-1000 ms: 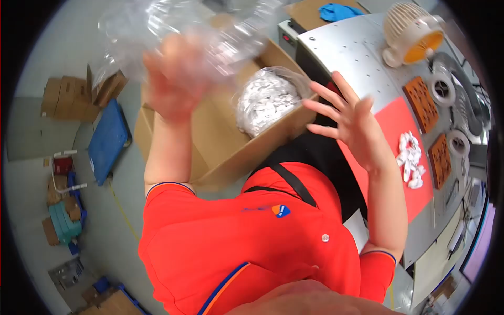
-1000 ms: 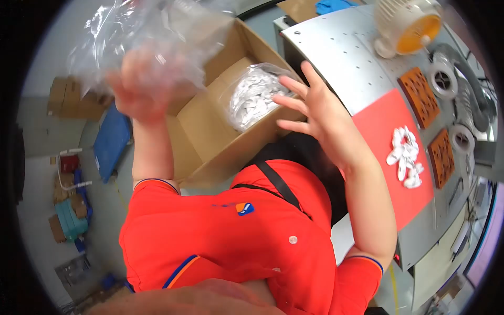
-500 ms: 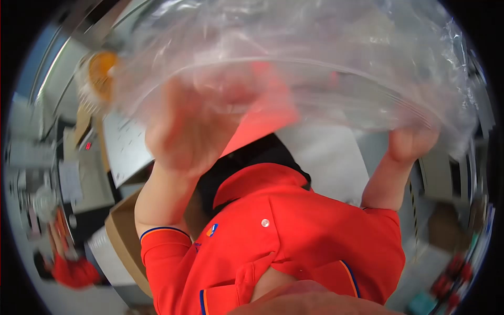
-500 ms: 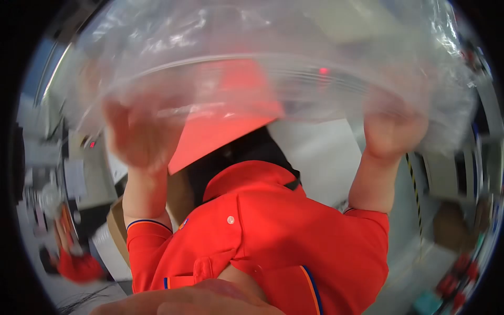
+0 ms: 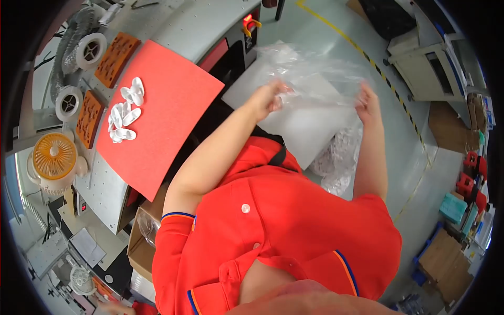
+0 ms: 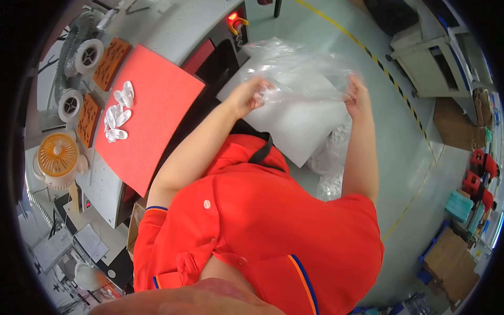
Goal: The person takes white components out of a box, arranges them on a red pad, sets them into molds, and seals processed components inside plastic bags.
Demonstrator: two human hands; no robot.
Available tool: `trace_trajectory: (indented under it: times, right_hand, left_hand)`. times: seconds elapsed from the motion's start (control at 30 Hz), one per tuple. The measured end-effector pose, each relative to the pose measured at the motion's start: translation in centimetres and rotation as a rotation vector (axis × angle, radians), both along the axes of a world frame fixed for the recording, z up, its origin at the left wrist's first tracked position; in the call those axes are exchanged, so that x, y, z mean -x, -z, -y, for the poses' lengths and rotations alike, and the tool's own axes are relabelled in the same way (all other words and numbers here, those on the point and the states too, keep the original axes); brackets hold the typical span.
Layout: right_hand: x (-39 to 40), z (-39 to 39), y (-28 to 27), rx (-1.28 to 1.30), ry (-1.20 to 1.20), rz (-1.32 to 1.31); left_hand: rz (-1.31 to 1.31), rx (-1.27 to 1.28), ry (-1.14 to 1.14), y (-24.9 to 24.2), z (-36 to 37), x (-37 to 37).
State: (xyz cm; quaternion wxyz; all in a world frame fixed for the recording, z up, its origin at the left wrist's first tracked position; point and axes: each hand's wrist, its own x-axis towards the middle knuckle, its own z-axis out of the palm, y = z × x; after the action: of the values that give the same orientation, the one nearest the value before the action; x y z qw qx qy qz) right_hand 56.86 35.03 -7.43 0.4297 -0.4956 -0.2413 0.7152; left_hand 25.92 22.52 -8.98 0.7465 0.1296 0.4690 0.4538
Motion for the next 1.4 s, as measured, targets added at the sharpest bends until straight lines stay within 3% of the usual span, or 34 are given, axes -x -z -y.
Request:
trace_trajectory:
  times: [0.07,0.13,0.2,0.27,0.3,0.33,0.4,0.43,0.5,0.53,0.6,0.63,0.67,0.73,0.77,0.8,0.83,0.87,0.9,0.93,0.97,1.0,1.03,1.07,1.13,1.2,1.23,1.27,1.3,1.37,1.4]
  right_hand:
    - [-0.3,1.2,4.2,0.085,-0.004,0.094]
    - [1.2,1.3,5.5,0.161,-0.049,0.182]
    - [5.7,3.4,3.4,-1.247,0.168,1.450]
    - [9.4,5.2,-1.5,-1.657,-0.062,1.114]
    - [11.1,5.4,-2.0,-1.756,-0.362,0.920]
    - [12.5,5.4,-1.8,-1.818,-0.653,0.704]
    - [14.4,4.7,1.7,-0.488,-1.188,0.565]
    - [13.6,4.3,4.4,-0.485,-1.183,0.565]
    - [11.1,3.1,9.5,-1.187,-1.562,1.334]
    - [11.4,2.1,9.6,-1.190,-1.569,1.324]
    - [12.0,0.1,8.6,-0.825,-1.586,1.597]
    - [12.4,-0.5,8.7,-0.819,-1.595,1.592]
    - [12.7,-1.1,8.7,-0.737,-1.679,1.564]
    - [13.2,-1.7,7.5,-0.656,-1.767,1.543]
    - [14.0,-1.3,6.1,-0.705,-1.869,1.493]
    - [14.6,-1.1,5.5,-0.755,-1.972,1.435]
    - [14.3,-0.8,6.5,-0.759,-1.984,1.434]
    - [13.7,-0.2,7.8,-1.000,-1.826,1.285]
    - [13.1,-0.1,8.9,-1.213,-1.656,1.125]
    - [12.9,0.1,8.3,-1.218,-1.673,1.123]
    - [12.9,0.8,6.6,-1.182,-1.708,0.962]
    - [13.2,1.5,4.8,-1.141,-1.734,0.800]
    - [14.2,2.1,2.1,-1.144,-1.748,0.797]
    - [15.6,2.9,-1.0,-1.006,-1.876,0.876]
    - [16.6,2.9,-1.9,-0.864,-2.017,0.942]
    - [17.1,1.0,0.8,-1.204,-1.530,1.116]
    - [17.2,-0.7,3.0,-1.213,-1.529,1.113]
    - [17.4,-2.8,6.1,-1.179,-1.502,1.274]
    - [18.0,-4.2,9.0,-1.141,-1.470,1.429]
    - [18.9,-4.7,14.0,-1.168,-1.513,1.523]
    - [19.4,-4.7,15.5,-1.192,-1.543,1.629]
  left_hand:
    - [0.262,0.036,-0.273,2.7,1.1,0.5]
    - [0.314,0.109,-0.375,3.4,2.0,0.4]
    - [0.349,0.191,-0.477,3.4,3.0,0.8]
    - [0.235,0.244,-0.455,3.0,2.3,0.7]
    - [0.210,0.250,-0.418,3.1,2.2,0.6]
    - [0.212,0.262,-0.413,3.3,2.4,0.5]
    - [0.250,0.217,-0.312,3.6,2.8,0.5]
    - [0.249,0.219,-0.307,4.6,3.0,1.2]
    - [1.130,-0.180,-0.032,7.7,3.5,3.1]
    - [1.127,-0.178,-0.042,6.6,3.7,3.4]
    - [0.332,0.211,-0.175,3.3,4.2,3.3]
    - [0.129,0.276,-0.166,3.3,4.1,3.6]
    - [0.131,0.282,-0.159,3.2,4.2,3.1]
    - [-1.497,-0.404,-0.365,1.4,4.1,1.3]
    - [-1.677,-0.655,-0.251,-0.6,3.7,1.0]
    - [-1.661,-0.816,-0.053,-2.2,3.6,-0.2]
    - [-1.487,-1.018,0.198,-1.7,3.0,-1.3]
    - [-1.284,-1.202,0.441,-0.6,2.7,-2.0]
    - [-1.283,-1.193,0.429,0.8,2.4,-1.6]
    - [-1.170,-0.425,0.549,3.2,2.0,-0.6]
    - [-0.950,0.318,0.613,5.6,1.6,0.9]
    - [-1.223,0.060,0.733,8.8,2.2,4.6]
    - [-1.484,-0.216,0.845,10.8,3.1,7.6]
    - [-1.557,-0.305,0.678,7.9,2.6,8.2]
    - [-1.520,-0.413,0.660,8.0,2.4,8.2]
    - [-1.026,-0.156,0.746,10.7,2.7,4.7]
    - [-1.015,-0.254,0.856,9.1,2.2,3.0]
    - [-1.001,-0.351,0.963,7.5,1.9,1.6]
    - [-1.009,-0.342,0.956,7.1,1.8,1.3]
    - [-1.353,-0.781,0.890,7.0,2.1,0.8]
    - [-1.357,-0.769,0.883,6.8,2.4,1.1]
